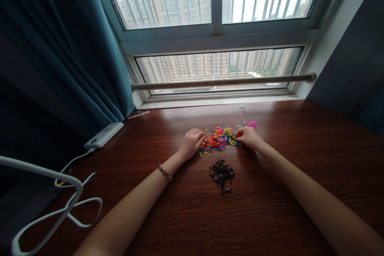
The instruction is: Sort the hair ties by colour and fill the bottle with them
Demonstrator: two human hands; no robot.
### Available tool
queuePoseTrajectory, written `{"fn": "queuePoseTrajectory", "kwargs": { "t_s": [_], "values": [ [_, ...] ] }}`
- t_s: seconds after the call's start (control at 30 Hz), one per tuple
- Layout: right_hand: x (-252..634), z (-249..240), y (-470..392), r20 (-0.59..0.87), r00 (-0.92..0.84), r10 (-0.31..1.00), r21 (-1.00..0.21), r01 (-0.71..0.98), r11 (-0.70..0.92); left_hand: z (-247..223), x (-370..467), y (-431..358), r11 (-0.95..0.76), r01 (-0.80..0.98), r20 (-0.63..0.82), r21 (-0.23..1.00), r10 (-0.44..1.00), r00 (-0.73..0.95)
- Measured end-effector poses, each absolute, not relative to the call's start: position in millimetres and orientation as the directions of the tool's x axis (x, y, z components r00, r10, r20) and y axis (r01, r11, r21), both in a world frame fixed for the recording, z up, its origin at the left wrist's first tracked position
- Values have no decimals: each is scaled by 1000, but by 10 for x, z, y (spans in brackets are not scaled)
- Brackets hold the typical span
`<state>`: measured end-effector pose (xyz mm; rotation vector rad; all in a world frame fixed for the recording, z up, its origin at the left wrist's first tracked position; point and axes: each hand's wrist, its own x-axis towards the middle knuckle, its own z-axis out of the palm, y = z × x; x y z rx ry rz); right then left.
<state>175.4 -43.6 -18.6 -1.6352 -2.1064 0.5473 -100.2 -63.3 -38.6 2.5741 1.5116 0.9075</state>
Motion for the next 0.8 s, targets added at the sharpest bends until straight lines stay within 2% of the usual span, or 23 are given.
{"fn": "queuePoseTrajectory", "kwargs": {
  "t_s": [0.1,0.23,0.47,0.57,0.67,0.73,0.8],
  "values": [
    [1742,-196,-447,55,-221,974,-480,849,220,-385,-1032,-624,-500,781,528,374,808,264],
    [1731,-188,-454,84,-195,977,-400,892,213,-386,-1078,-625,-411,801,536,435,833,136],
    [1737,-51,-485,175,-188,966,-393,887,244,-400,-1109,-589,-379,750,526,542,849,48],
    [1731,49,-506,179,-227,957,-491,823,287,-408,-1112,-578,-372,738,525,564,851,28],
    [1666,163,-592,65,-380,923,-674,665,321,-409,-1115,-584,-374,752,536,542,844,33],
    [1591,221,-684,-49,-566,823,-780,536,322,-405,-1116,-590,-386,755,546,529,837,46],
    [1516,238,-764,-148,-716,682,-831,464,306,-396,-1116,-596,-401,749,556,527,829,52]
  ]
}}
